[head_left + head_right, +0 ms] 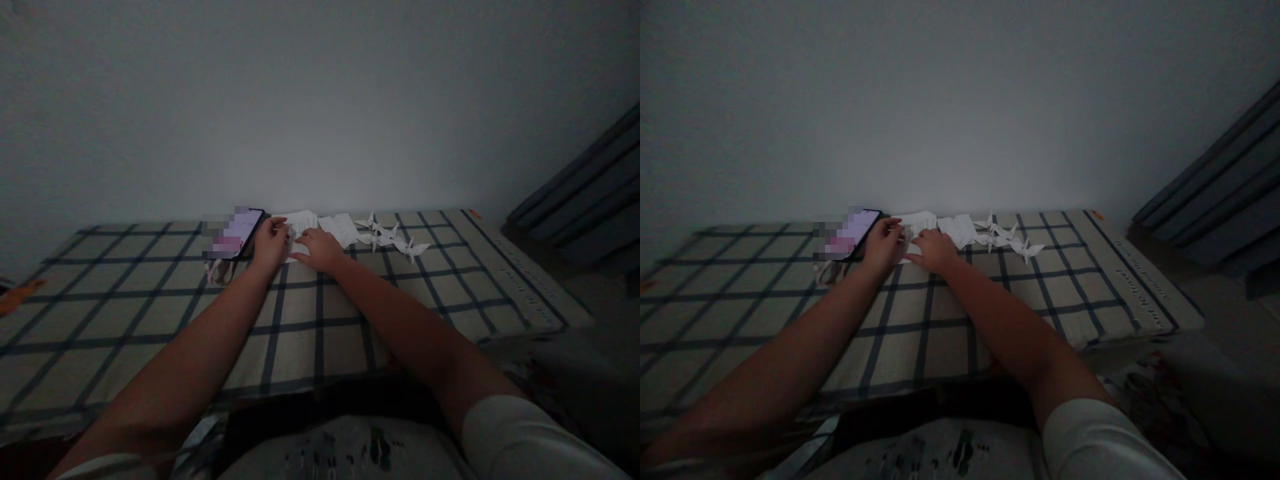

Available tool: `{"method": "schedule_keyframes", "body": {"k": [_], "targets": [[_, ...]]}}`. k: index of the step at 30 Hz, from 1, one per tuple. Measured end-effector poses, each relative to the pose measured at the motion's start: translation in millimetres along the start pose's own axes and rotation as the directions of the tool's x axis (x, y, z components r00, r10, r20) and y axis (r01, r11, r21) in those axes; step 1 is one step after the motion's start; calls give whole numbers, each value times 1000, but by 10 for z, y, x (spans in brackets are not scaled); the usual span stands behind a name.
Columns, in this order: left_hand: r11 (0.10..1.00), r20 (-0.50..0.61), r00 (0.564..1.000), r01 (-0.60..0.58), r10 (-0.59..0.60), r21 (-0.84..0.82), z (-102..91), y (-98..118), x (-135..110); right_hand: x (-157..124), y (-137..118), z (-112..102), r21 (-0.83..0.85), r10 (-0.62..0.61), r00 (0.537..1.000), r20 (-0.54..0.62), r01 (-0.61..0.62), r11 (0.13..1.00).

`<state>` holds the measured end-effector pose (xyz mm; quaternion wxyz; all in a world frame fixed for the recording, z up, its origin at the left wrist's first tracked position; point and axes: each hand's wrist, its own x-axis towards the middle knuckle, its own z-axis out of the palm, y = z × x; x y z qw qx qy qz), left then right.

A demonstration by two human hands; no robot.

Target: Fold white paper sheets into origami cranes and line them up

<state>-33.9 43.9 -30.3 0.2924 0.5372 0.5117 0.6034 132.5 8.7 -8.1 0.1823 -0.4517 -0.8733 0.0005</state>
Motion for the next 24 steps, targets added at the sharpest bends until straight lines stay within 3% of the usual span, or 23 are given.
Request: {"method": "schedule_keyframes", "body": {"k": [6,12,18,24], "targets": [[996,77,995,70,-66,-48,6,71,-74,-39,73,-21,-25,-73,996,46,74,997],[993,170,982,-95,82,69,6,128,-133,-50,66,-88,-84,-96,992,84,103,991],[982,74,984,-166,160,85,-46,96,-158,-46,57,-159,-86,-114,988,105,123,989],[988,79,986,-149,146,32,-43,128,-168,-76,73,-188,-30,-14,997,79,17,999]]}}
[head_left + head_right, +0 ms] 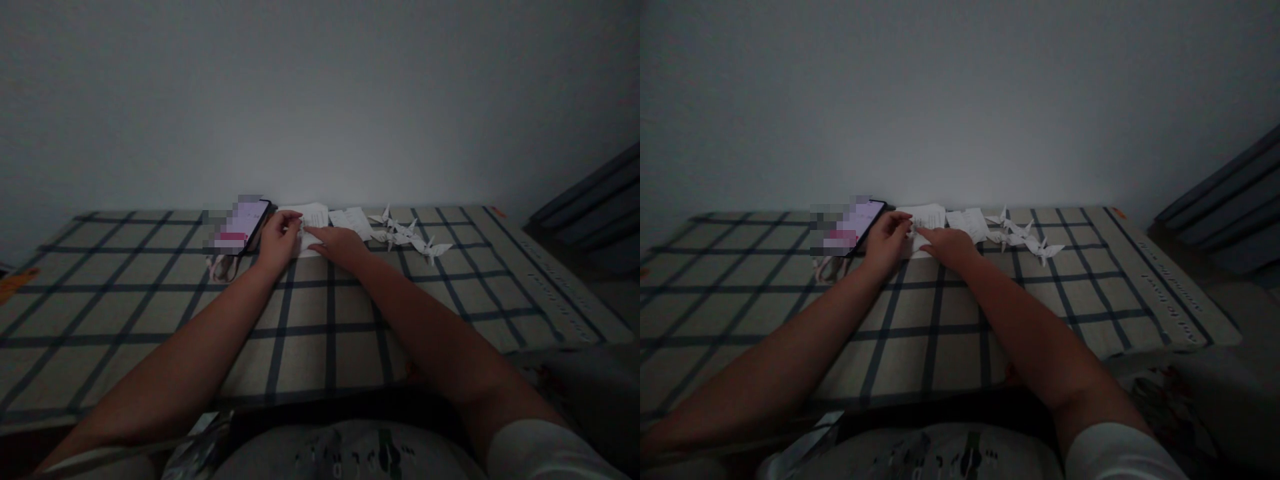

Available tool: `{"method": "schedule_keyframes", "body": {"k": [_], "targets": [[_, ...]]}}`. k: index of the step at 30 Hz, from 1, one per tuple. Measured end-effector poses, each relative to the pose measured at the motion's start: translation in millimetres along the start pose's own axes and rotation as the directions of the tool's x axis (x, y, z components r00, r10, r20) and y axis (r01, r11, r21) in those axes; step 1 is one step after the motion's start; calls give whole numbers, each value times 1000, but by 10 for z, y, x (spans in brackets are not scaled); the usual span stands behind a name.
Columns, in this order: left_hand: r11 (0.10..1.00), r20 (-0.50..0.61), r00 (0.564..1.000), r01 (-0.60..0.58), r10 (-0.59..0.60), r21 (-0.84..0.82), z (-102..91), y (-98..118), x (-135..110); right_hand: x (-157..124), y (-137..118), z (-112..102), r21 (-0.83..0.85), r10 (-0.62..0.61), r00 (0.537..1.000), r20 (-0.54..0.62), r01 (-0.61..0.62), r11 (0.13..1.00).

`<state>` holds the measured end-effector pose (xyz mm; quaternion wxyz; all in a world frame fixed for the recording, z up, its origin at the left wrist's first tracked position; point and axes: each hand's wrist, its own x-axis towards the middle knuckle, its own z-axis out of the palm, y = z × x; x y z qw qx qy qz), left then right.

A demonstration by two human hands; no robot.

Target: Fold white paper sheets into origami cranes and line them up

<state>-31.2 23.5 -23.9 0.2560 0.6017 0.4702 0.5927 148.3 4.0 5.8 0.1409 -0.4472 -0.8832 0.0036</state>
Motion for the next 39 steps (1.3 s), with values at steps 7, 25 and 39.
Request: {"method": "schedule_keyframes", "body": {"k": [7,25,39], "targets": [[1000,-54,999,6,-7,-22,10,45,6,0,44,22,11,-19,1000,-5,19,1000],[740,337,894,436,-294,-512,64,310,31,71,192,92,387,67,936,-347,77,919],[746,173,930,365,-325,-558,79,140,42,9,10,61,158,-27,966,-256,70,985]]}}
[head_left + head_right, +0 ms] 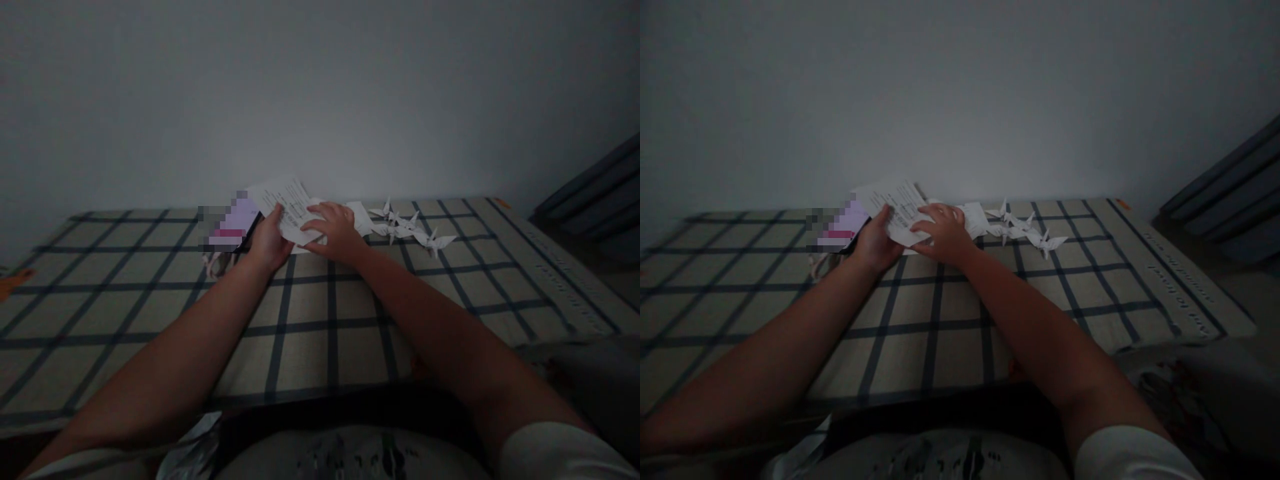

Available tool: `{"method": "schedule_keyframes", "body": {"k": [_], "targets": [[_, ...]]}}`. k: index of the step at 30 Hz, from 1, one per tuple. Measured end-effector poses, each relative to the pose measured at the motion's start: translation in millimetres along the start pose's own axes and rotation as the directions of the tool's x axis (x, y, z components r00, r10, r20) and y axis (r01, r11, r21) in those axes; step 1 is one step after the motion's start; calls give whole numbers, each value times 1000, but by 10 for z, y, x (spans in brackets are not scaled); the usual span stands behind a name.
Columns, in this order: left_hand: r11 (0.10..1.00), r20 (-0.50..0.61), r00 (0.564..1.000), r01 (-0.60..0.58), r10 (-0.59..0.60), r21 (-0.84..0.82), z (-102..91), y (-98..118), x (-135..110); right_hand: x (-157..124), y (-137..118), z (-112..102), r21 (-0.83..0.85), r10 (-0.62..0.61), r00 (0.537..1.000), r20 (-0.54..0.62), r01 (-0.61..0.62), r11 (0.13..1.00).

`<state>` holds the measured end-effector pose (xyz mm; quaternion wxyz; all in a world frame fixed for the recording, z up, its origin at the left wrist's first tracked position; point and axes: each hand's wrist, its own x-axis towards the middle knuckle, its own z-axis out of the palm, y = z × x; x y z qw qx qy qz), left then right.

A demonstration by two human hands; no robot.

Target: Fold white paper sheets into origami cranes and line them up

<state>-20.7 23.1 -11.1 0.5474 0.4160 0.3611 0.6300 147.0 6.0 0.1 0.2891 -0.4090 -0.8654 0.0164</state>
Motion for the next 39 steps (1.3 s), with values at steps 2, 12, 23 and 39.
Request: {"method": "schedule_keyframes", "body": {"k": [2,12,23,39], "targets": [[1000,11,1000,-12,12,-9,21,52,-22,18,-8,14,37,-7,999,-36,8,999],[998,111,993,19,-26,64,61,14,-128,92,202,83,454,307,927,-218,-182,872],[997,33,998,46,-48,57,40,-11,-95,168,206,169,803,458,887,-58,-231,549],[999,-15,999,33,-33,4,29,-62,-51,164,224,180,837,464,883,-65,-205,508]]}}
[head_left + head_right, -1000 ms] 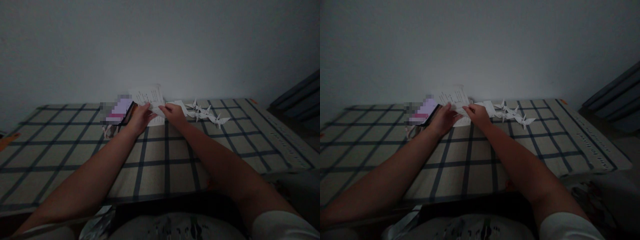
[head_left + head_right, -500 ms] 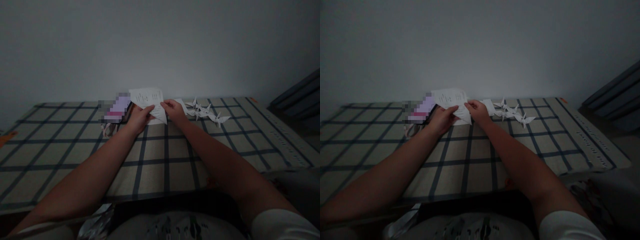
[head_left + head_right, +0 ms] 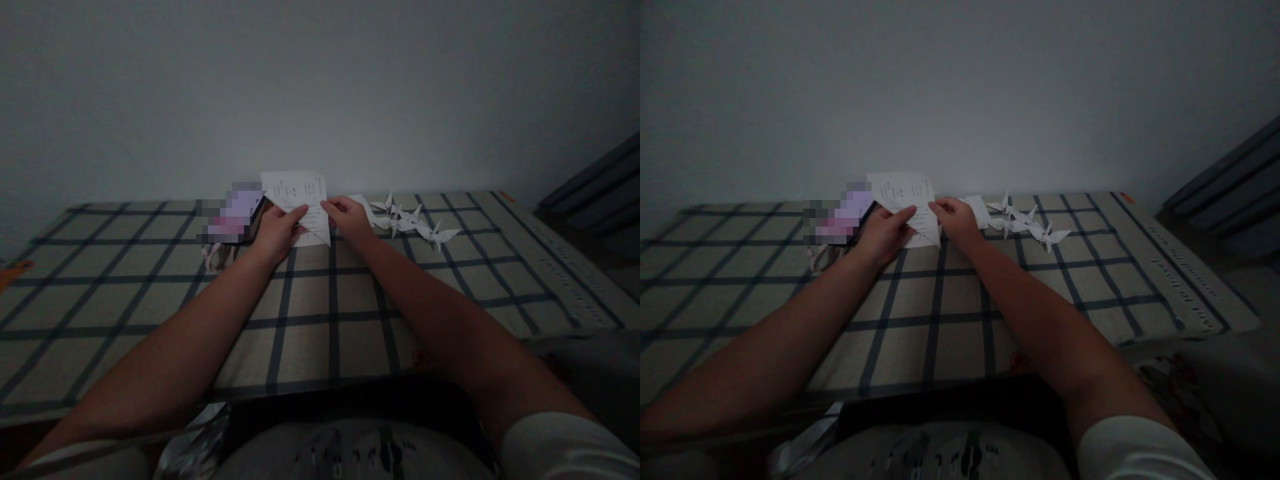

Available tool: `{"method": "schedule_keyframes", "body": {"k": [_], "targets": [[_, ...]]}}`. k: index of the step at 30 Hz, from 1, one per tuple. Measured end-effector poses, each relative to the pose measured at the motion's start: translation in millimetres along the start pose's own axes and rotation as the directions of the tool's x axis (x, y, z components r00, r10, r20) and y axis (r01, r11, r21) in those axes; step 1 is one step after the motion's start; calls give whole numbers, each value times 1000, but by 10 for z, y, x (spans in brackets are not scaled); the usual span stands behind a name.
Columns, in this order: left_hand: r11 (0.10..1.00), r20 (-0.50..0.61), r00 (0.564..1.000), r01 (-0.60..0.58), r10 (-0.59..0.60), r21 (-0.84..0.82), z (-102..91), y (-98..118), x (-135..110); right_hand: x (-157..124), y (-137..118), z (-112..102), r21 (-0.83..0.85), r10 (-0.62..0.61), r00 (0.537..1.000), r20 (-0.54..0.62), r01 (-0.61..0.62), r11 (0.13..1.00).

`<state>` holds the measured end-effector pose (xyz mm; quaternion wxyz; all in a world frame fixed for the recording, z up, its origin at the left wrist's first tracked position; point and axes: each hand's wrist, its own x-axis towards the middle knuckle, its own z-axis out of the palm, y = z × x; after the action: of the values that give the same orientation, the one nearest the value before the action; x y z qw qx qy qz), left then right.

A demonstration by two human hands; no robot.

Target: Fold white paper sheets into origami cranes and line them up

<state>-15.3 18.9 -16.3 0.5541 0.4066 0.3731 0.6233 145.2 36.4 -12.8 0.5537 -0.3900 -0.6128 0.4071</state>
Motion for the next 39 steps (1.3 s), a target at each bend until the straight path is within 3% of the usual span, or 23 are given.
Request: {"method": "schedule_keyframes", "body": {"k": [15,31,39], "targets": [[1000,36,999,-13,14,-21,-8,-18,12,27,35,-8,3,21,1000,-8,-21,1000],[1000,-18,1000,-19,19,3,-3,42,-17,30,63,4,23,14,1000,-26,-14,1000],[983,60,992,118,-111,-139,-54,137,23,29,19,-6,34,69,996,-59,-67,997]]}}
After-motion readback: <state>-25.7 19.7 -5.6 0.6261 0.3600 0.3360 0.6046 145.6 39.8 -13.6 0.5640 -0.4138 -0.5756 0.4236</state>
